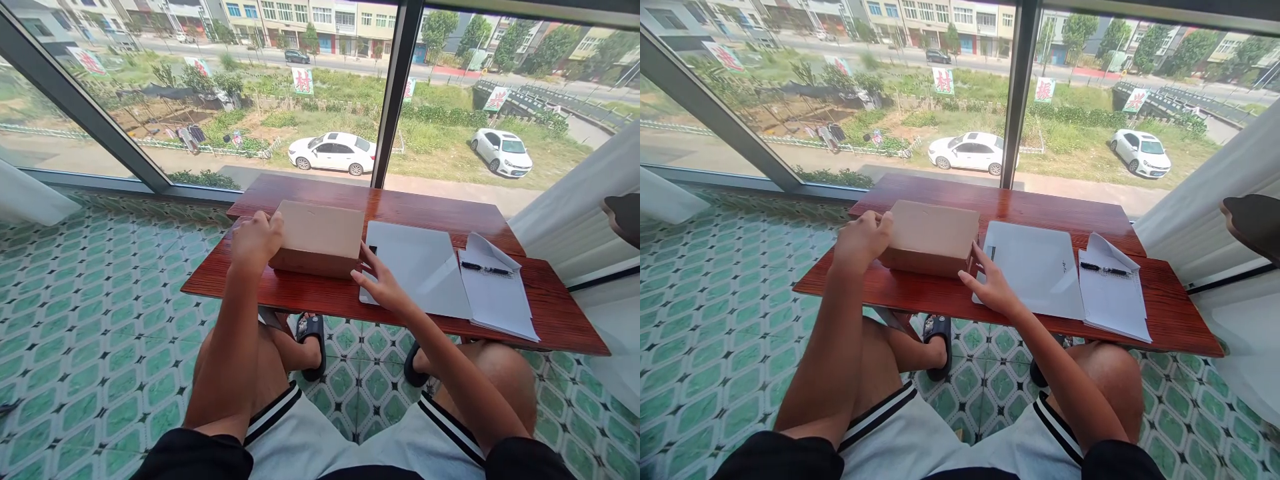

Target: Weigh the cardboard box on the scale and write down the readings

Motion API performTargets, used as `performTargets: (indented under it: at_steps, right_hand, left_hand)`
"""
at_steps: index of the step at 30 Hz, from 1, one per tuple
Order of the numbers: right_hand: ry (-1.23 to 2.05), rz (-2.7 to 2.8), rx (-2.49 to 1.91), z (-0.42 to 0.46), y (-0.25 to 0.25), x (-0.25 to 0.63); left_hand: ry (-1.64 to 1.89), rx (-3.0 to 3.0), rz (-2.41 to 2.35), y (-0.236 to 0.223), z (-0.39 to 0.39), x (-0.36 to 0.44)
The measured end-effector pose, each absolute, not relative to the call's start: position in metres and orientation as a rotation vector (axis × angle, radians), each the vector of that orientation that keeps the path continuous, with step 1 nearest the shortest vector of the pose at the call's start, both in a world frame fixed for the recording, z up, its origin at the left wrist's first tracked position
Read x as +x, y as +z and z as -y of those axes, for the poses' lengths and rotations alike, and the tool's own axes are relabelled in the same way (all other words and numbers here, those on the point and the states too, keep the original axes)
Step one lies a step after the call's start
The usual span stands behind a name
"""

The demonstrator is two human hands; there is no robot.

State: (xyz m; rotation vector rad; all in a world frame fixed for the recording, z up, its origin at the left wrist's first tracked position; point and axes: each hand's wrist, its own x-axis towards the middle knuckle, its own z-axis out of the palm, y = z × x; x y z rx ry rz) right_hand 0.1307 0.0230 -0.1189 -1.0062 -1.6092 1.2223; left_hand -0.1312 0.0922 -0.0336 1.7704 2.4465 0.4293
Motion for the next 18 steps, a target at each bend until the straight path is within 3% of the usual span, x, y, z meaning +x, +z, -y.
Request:
performTargets:
  at_steps: [12, 18]
  right_hand:
    - [1.11, 1.63, -1.11, -0.02, -0.112, 0.134]
    - [0.835, 1.633, -1.074, -0.01, -0.092, 0.148]
  left_hand:
    - [0.492, 1.791, -2.514, -0.035, -0.091, -0.132]
    - [1.119, 2.127, -2.386, -0.019, -0.07, -0.109]
